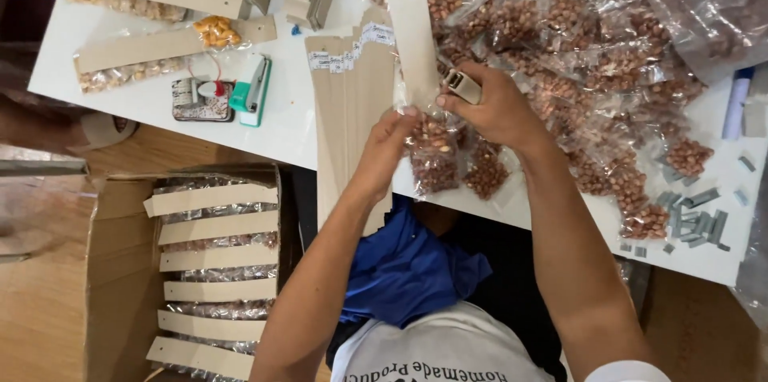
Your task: Stapling cardboard headers onto small plastic bags filled with nuts and placing them into a box.
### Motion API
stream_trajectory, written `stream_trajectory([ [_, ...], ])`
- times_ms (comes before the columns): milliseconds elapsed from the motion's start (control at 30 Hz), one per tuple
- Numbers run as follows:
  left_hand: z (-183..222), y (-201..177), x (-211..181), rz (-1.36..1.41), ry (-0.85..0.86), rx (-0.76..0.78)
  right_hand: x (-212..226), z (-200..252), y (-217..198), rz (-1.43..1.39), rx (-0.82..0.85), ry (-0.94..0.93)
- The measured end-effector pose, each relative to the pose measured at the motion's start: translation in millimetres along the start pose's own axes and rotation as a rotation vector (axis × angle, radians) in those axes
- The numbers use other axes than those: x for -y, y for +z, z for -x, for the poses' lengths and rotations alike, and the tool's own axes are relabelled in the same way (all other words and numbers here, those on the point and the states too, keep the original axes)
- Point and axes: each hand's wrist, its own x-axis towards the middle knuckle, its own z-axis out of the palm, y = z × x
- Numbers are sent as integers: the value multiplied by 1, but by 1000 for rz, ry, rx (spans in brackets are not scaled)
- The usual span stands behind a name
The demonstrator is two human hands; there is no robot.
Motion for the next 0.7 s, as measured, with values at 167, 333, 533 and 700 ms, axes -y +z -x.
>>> stream_trajectory([
  [167, -5, -2, 17, -325, 580, -36, 20, 2, 18, -374, -326, -104],
  [333, 5, 2, 19, -459, 593, 6, 52, -7, 35, -867, -438, -58],
  [533, 15, 0, 17, -579, 613, 19, 41, -3, 30, -1016, -360, -121],
  [700, 5, -12, 3, -184, 390, -62, 46, 48, 30, -909, -370, 178],
])
